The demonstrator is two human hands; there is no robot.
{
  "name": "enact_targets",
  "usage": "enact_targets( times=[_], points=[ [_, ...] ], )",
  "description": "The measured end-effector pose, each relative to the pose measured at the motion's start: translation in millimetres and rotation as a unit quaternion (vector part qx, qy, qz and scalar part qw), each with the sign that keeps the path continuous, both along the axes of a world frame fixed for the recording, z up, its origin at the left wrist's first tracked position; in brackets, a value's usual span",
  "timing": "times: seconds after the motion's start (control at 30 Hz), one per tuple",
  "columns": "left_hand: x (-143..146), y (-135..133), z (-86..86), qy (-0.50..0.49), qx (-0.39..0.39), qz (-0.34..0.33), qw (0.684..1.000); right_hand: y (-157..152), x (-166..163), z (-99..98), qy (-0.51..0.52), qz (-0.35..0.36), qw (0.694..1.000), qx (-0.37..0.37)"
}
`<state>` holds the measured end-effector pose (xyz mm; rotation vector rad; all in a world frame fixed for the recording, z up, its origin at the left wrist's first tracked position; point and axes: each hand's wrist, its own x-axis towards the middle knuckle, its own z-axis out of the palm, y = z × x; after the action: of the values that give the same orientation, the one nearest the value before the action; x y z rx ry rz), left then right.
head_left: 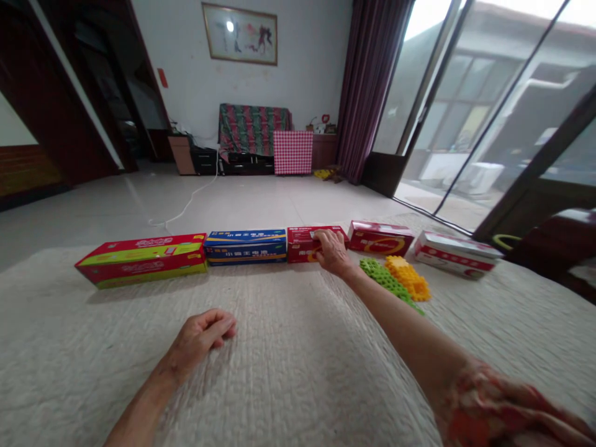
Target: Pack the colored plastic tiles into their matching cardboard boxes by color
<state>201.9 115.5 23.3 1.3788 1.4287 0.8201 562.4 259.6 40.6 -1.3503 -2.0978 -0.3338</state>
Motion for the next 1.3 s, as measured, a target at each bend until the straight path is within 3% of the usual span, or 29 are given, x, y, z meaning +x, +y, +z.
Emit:
enact_targets(
  times=[0.13, 0.33, 0.47, 0.7, 1.03, 1.3],
  points=[
    [-7.1, 4.2, -8.8, 0.026, -0.011, -0.001, 1.0, 4.6, -0.9, 2.9, -0.019, -0.002, 1.0, -0.007],
    [-20.3, 12.5, -26.8, 0.034, -0.02, 0.006, 0.999, -12.7, 10.3, 14.0, -0.03, -0.042, 0.999, -0.002],
    [-22.8, 17.7, -36.0, 0.04, -0.011, 0.025, 0.999, -20.2, 51.5, 25.3, -0.013, -0.142, 0.99, -0.013],
    [-30.6, 27.1, -51.3, 0.037, -0.002, 0.069, 0.997, -25.1, 120.6, 29.2, -0.003, -0.323, 0.943, -0.083],
    [-20.6, 16.6, -33.3, 0.064, 0.011, 0.057, 0.996, -24.5, 123.3, 24.0, -0.039, -0.372, 0.922, -0.101],
    [-9.2, 7.7, -17.6, 0.066, 0.026, 0.035, 0.997, -37.8, 119.4, 47.8, -0.053, -0.368, 0.925, -0.079]
  ],
)
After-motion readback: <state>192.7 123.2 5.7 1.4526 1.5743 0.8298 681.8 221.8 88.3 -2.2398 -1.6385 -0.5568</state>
